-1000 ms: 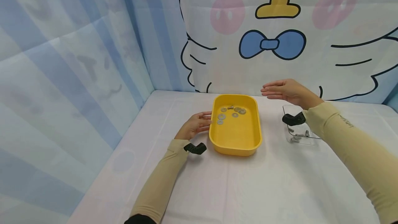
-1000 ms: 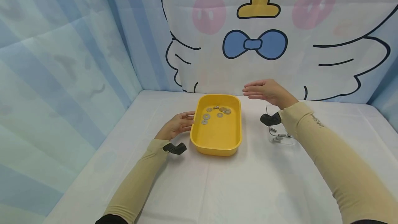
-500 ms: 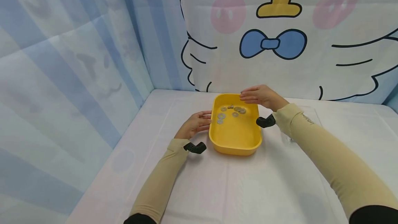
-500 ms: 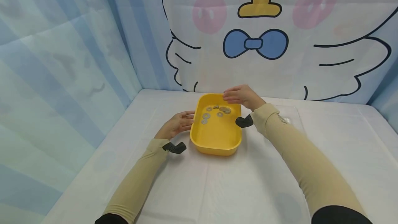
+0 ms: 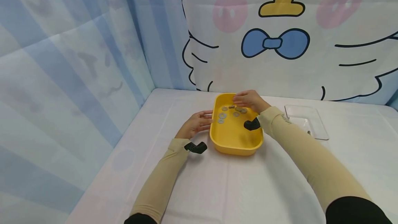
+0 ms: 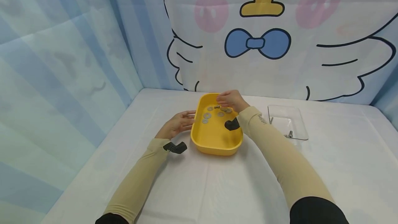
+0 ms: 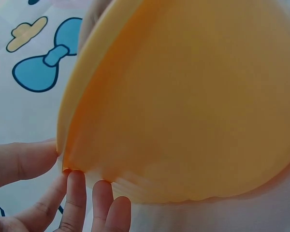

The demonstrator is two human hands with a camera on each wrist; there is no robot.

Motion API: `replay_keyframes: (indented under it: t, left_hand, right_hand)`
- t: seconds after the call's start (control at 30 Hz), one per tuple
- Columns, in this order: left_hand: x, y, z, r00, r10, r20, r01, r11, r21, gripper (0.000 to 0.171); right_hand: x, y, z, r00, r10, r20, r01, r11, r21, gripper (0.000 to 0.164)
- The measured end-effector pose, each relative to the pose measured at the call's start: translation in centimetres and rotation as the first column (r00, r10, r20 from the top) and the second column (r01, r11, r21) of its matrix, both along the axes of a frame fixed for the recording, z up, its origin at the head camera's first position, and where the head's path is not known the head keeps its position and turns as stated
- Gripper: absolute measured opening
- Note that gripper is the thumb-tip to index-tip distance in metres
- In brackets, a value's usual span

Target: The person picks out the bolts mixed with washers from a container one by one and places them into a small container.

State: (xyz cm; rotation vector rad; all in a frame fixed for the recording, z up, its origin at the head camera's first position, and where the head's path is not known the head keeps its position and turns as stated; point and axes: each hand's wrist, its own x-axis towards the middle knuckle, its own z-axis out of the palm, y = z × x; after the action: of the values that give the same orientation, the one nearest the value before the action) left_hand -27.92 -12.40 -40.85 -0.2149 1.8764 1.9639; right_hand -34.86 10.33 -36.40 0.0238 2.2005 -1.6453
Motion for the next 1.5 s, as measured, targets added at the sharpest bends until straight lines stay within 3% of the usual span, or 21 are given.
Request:
replay_keyframes:
  t: [0.4,0.63,1.17,1.5]
  left_hand:
    - [0.1,0.1,0.2,1.0,-0.003,0.005,0.003,1.0,-0.009,0.049]
    - [0.0,0.1,0.1,1.0,-0.002,0.002,0.003,1.0,-0.011,0.049]
    - [0.0,0.2,0.2,1.0,-0.001,0.01,0.001,1.0,-0.016,0.05]
    - [0.1,0.2,0.3,1.0,-0.005,0.005,0.005,1.0,-0.027,0.05]
  right_hand:
    - [-0.3,-0.2,-1.2,0.998,-0.05,0.043,0.05,0.999,-0.003,0.041]
    - [-0.7,-0.6,-1.9,0.984,-0.112,0.142,0.115,0.993,-0.009,0.041]
    - [-1.0,-1.8,-2.3,0.976,-0.12,0.183,0.129,0.991,-0.039,0.044]
    - [-1.5,-3.2,-2.7,0.953,-0.172,0.248,0.204,0.972,-0.113,0.04]
